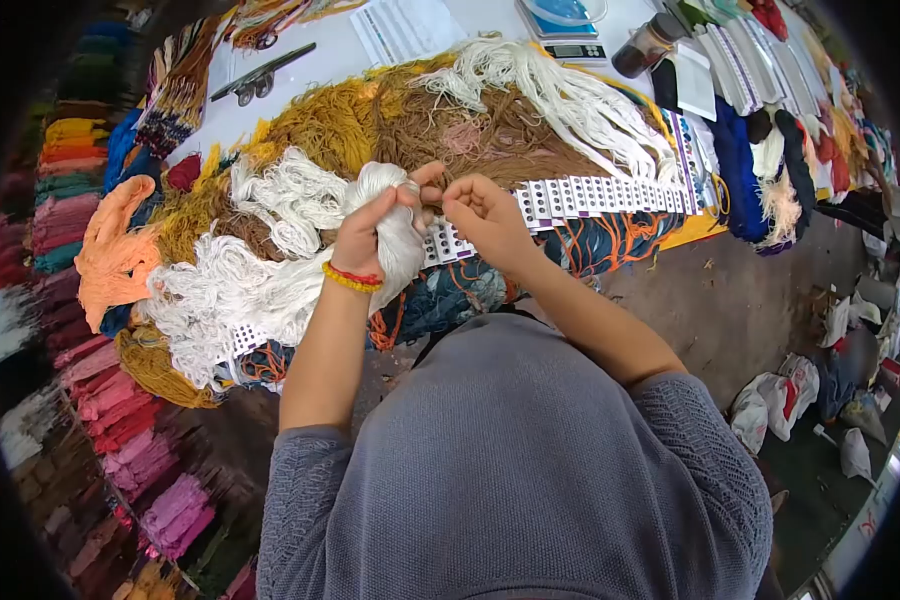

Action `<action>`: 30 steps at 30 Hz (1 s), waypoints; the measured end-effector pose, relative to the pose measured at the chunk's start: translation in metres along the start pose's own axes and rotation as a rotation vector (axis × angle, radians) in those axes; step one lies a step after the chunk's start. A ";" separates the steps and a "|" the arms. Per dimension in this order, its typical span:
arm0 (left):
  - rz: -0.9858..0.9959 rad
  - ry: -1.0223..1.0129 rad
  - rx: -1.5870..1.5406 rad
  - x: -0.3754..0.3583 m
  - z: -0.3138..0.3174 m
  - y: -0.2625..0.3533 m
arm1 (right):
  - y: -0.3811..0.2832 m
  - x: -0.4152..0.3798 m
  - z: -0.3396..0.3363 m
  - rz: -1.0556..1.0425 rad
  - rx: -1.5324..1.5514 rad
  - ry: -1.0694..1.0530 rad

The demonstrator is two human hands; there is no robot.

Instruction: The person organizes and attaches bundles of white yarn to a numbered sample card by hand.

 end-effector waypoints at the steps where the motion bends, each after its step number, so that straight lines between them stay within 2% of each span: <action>1: 0.029 -0.028 -0.083 -0.002 0.013 -0.004 | -0.003 -0.003 0.000 -0.003 -0.002 -0.006; 3: 0.068 -0.094 -0.133 -0.006 0.024 -0.007 | -0.008 -0.009 -0.001 0.009 -0.022 0.005; 8: 0.120 -0.075 -0.121 -0.015 0.028 -0.009 | -0.011 -0.010 0.002 0.060 0.053 0.028; 10: 0.148 -0.089 -0.125 -0.021 0.027 -0.007 | -0.008 -0.016 0.005 0.279 0.000 0.033; 12: 0.232 -0.170 -0.158 -0.029 0.031 -0.003 | -0.002 -0.022 0.017 0.396 0.172 -0.035; 13: 0.223 -0.126 -0.080 -0.032 0.036 0.001 | 0.004 -0.024 0.024 0.462 0.277 -0.028; 16: 0.209 -0.267 0.249 -0.036 0.043 0.018 | 0.000 -0.019 0.040 0.395 0.398 -0.097; 17: 0.206 -0.276 0.254 -0.039 0.052 0.028 | -0.008 -0.016 0.045 0.358 0.335 -0.121; 19: 0.110 -0.132 0.575 -0.044 0.067 0.046 | -0.022 -0.009 0.053 0.323 0.257 -0.173; 21: 0.199 -0.225 0.527 -0.042 0.089 0.055 | -0.044 -0.004 0.062 0.293 0.092 -0.242; 25: 0.100 -0.313 0.529 -0.046 0.074 0.065 | -0.061 0.003 0.072 0.250 -0.143 -0.240; 27: 0.281 -0.484 0.283 -0.046 0.070 0.068 | -0.055 0.007 0.075 0.071 -0.171 -0.223; 28: 0.283 -0.366 0.124 -0.050 0.068 0.063 | -0.054 0.008 0.074 0.091 -0.239 -0.222; 29: 0.283 -0.367 0.121 -0.050 0.062 0.063 | -0.056 0.007 0.073 0.092 -0.243 -0.221; 30: 0.267 -0.341 -0.027 -0.049 0.050 0.062 | -0.060 0.007 0.068 0.088 -0.467 -0.142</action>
Point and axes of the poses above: each hand's wrist, its own x-axis towards the middle knuckle, its own z-axis out of the palm, y = z × x, the point moved 5 cm from there along x, towards the middle knuckle, and after that the axes turned 7 degrees about -x, right-handed, at the moved point
